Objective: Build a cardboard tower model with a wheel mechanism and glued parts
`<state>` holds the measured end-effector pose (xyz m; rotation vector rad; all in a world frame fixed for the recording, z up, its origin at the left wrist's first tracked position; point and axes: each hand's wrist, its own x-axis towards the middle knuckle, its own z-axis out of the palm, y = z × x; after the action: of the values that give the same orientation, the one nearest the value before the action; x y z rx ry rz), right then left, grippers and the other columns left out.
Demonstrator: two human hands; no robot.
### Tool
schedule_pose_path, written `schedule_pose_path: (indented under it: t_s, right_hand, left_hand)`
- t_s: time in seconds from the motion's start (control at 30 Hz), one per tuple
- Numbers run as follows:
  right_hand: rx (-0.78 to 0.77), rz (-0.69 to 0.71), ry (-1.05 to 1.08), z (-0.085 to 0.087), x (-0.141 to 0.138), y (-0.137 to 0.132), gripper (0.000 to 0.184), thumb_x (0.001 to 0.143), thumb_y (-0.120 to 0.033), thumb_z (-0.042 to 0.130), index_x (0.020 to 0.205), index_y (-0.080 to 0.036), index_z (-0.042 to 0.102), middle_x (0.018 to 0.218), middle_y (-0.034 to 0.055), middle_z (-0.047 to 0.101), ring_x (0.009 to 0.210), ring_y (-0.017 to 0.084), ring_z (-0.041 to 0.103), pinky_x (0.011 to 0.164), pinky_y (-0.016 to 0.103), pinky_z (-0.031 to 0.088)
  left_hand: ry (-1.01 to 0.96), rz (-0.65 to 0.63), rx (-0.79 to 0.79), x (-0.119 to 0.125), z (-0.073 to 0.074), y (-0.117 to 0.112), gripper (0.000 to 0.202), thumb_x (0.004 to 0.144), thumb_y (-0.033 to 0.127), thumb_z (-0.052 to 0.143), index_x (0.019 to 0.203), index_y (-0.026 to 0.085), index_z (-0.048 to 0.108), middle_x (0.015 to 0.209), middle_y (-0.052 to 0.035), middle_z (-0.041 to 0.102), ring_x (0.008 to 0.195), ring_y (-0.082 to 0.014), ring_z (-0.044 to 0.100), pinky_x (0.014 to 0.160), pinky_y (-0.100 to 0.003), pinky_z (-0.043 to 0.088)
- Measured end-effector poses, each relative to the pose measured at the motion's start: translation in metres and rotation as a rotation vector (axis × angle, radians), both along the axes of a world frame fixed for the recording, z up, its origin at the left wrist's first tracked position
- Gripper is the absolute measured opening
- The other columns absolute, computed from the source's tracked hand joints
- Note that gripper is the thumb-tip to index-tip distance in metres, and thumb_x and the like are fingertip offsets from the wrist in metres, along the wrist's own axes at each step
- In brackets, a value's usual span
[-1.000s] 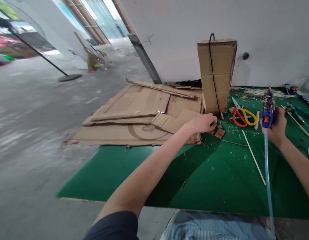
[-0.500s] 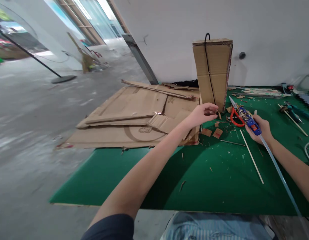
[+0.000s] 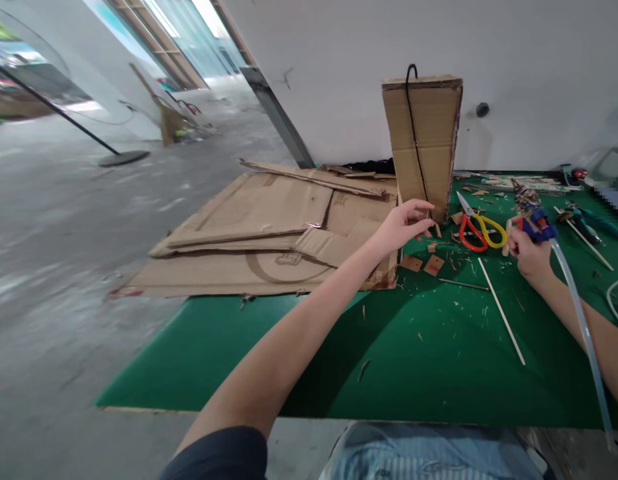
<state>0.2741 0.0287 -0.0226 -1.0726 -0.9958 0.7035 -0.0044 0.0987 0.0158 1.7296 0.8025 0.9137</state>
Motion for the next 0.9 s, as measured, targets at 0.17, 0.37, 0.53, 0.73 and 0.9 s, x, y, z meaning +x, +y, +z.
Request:
schedule_pose_path:
  t_s: [0.17,0.37,0.53,0.73,0.9]
  right_hand:
    - [0.069,-0.12,0.164,0.007,0.014,0.009,0.021,0.067,-0.029,0.07,0.084,-0.026,0.059,0.051,-0.0084,0.042,0.041,0.009,0.034,0.031,0.018,0.018]
    - [0.046,-0.157,0.195,0.009,0.017,0.01,0.022,0.066,-0.031,0.073,0.081,-0.028,0.057,0.052,-0.0084,0.042,0.041,0.009,0.034,0.029,0.017,0.018]
    - [0.052,-0.135,0.183,0.006,0.016,0.01,0.021,0.066,-0.028,0.072,0.083,-0.027,0.059,0.052,-0.0082,0.043,0.042,0.009,0.036,0.03,0.018,0.019]
    - [0.055,-0.122,0.159,0.005,0.015,0.01,0.022,0.067,-0.032,0.074,0.083,-0.028,0.06,0.052,-0.0083,0.043,0.042,0.01,0.036,0.031,0.019,0.019]
    - [0.066,-0.13,0.167,0.003,0.017,0.011,0.025,0.068,-0.034,0.076,0.084,-0.026,0.059,0.052,-0.0082,0.043,0.042,0.009,0.035,0.031,0.019,0.019]
  left_hand:
    - [-0.118,-0.013,-0.03,0.003,-0.001,-0.001,0.029,0.084,0.017,0.066,0.113,0.016,0.06,0.091,-0.0038,0.065,0.079,-0.0117,0.066,0.065,-0.023,0.055]
    - [-0.134,0.019,-0.066,0.005,-0.002,-0.004,0.023,0.089,0.015,0.06,0.112,0.016,0.058,0.089,-0.003,0.066,0.081,-0.0114,0.068,0.07,-0.024,0.056]
    - [-0.193,0.109,-0.138,0.004,0.0,-0.002,0.015,0.088,0.022,0.064,0.101,0.015,0.061,0.077,0.0007,0.062,0.064,-0.0079,0.062,0.061,-0.022,0.053]
    - [-0.197,0.141,-0.179,0.001,-0.001,0.0,0.029,0.092,0.042,0.062,0.087,0.013,0.062,0.065,0.0018,0.059,0.05,-0.006,0.055,0.05,-0.02,0.045]
    - [-0.201,0.167,-0.156,0.002,-0.002,0.0,0.023,0.087,0.036,0.068,0.092,0.014,0.062,0.066,0.0031,0.059,0.051,-0.0058,0.055,0.048,-0.018,0.041]
